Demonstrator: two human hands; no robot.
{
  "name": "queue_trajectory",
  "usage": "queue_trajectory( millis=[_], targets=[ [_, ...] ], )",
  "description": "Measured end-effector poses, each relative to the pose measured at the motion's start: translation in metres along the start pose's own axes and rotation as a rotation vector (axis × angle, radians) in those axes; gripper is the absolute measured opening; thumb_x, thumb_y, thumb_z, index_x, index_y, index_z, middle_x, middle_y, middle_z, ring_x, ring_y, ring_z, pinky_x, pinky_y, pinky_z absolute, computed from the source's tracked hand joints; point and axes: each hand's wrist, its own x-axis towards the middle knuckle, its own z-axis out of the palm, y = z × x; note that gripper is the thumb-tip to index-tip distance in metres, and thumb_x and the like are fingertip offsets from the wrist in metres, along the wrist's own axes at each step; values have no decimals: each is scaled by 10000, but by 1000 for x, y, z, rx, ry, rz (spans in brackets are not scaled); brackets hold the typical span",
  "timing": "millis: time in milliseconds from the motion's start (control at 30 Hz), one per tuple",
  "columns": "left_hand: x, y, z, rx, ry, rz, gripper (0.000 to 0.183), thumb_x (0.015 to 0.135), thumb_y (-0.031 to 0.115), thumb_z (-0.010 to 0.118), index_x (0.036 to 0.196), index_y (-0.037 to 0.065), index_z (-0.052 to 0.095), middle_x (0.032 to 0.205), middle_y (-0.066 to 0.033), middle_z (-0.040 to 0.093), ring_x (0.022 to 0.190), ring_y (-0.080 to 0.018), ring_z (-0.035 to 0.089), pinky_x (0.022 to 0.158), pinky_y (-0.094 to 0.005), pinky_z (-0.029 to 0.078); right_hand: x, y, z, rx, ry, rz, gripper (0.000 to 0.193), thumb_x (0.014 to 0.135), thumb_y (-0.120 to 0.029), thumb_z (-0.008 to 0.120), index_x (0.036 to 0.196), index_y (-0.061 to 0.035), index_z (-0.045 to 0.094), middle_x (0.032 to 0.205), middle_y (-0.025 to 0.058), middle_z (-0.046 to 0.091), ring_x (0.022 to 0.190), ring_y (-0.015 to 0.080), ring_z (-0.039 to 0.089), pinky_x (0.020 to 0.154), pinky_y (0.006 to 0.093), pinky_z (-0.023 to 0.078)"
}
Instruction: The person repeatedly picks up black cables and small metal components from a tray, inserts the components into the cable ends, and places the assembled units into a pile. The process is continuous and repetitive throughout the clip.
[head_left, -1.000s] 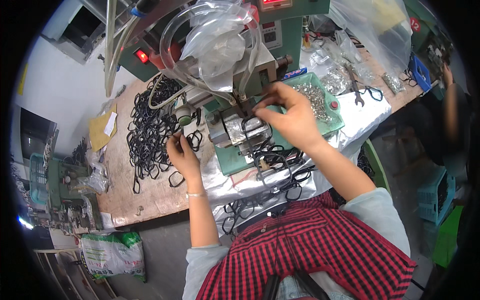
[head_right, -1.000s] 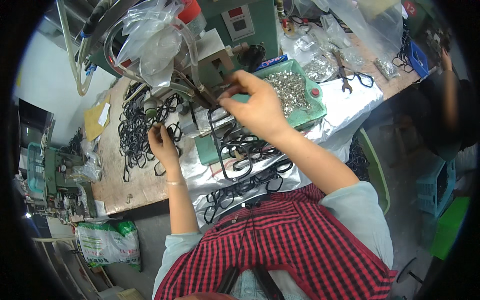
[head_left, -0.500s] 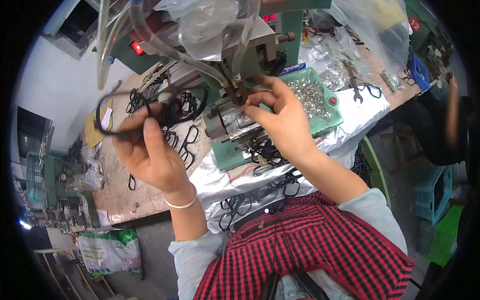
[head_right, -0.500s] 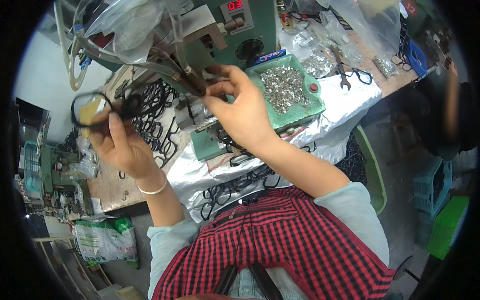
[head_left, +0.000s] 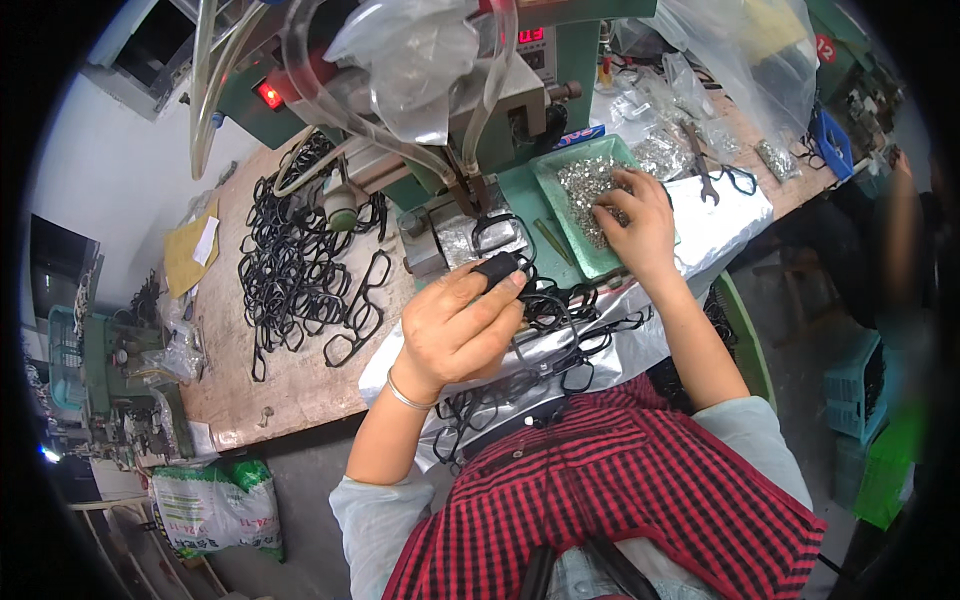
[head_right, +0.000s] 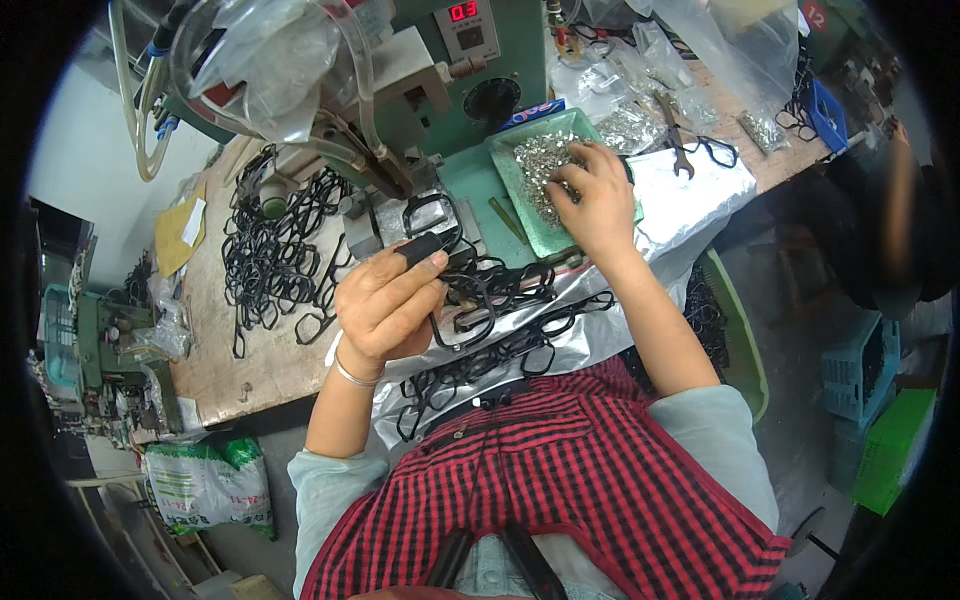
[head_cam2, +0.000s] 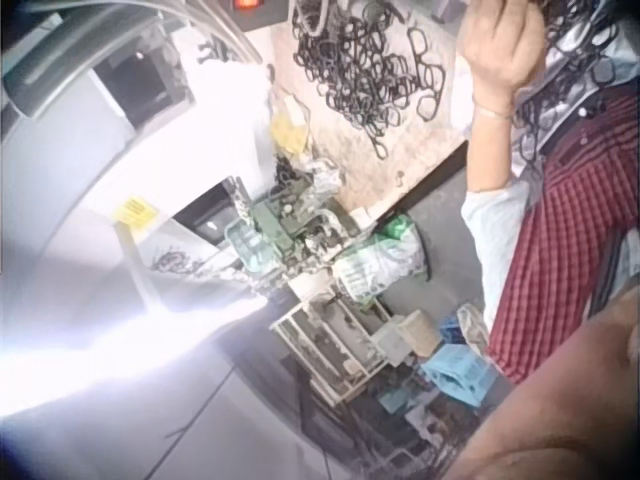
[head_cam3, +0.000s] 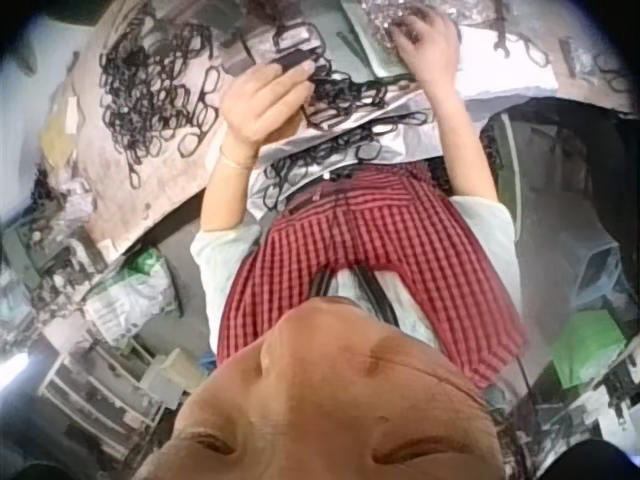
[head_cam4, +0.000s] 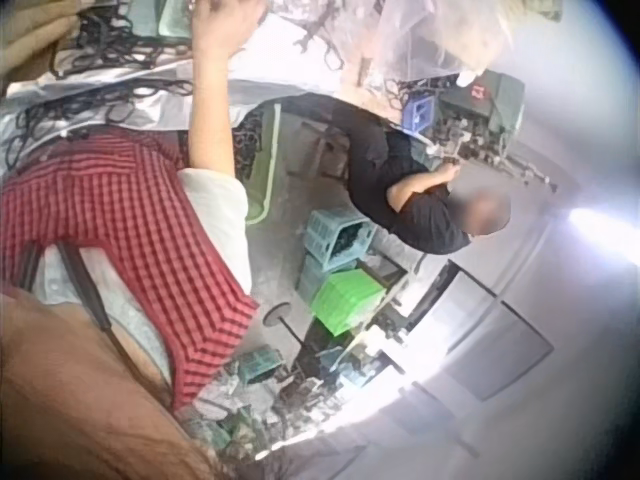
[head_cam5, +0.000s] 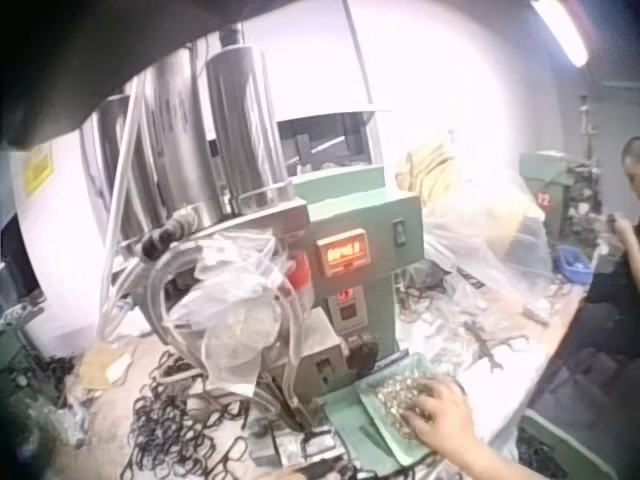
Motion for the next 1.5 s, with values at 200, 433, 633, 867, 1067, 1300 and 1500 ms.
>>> queue_trajectory(
  millis=[200, 433, 633, 867, 1067, 1300, 1500],
  targets=[
    [-13, 9, 12, -1, 76, -105, 329, 727, 16, 758, 1039, 47, 657, 1173, -143, 693, 825, -291, 660, 754, -381, 592, 30, -12, 16, -70, -146, -297, 146, 774, -94, 680, 912, -58, 648, 1219, 103, 642, 1196, 308, 581, 838, 449, 531],
    [-61, 97, 6, -913, 222, -861, 668, 828, 47, 736, 1419, 0, 428, 1282, -232, 604, 939, -305, 689, 720, -350, 591, 30, -2, 16, 151, 16, 50, 126, 868, -111, 716, 977, -54, 744, 989, 121, 720, 919, 299, 681, 830, 374, 529],
    [-52, 35, -89, 578, 404, -650, 68, 886, -58, 624, 876, -19, 680, 1084, -181, 680, 958, -320, 653, 892, -399, 504, 30, -8, 7, 381, -35, 240, 144, 865, -118, 725, 978, -32, 743, 934, 109, 729, 876, 219, 700, 807, 305, 522],
    [-152, -96, -108, 897, -570, -945, 232, 754, 71, 722, 965, 150, 776, 1435, -148, 540, 1330, -425, 451, 1147, -501, 331, 27, -12, 8, 366, -12, 297, 175, 852, -127, 740, 1003, -41, 753, 968, 119, 747, 882, 239, 716, 805, 320, 535],
    [-232, -122, -66, 761, -239, -946, 112, 879, 107, 675, 948, 44, 736, 1143, -153, 684, 1104, -349, 602, 907, -416, 508, 2, -6, -26, 296, 61, 201, 119, 789, -52, 736, 907, -31, 740, 893, 112, 713, 882, 283, 673, 811, 364, 514],
    [-191, -114, -56, 885, -579, -1056, 242, 773, -27, 606, 970, 18, 740, 1138, -158, 677, 1015, -356, 619, 885, -428, 523, 46, -86, -51, 787, -216, 179, 235, 818, -27, 719, 1051, 3, 701, 929, 64, 720, 919, 163, 674, 838, 293, 510],
    [-173, -105, -71, 988, -233, -722, 169, 860, 55, 663, 1009, 40, 741, 1082, -134, 715, 1010, -334, 648, 877, -418, 528, 56, -124, -17, 1108, -239, 288, 495, 776, -35, 724, 1238, 37, 563, 886, 77, 718, 866, 124, 684, 839, 272, 512]
  ],
)
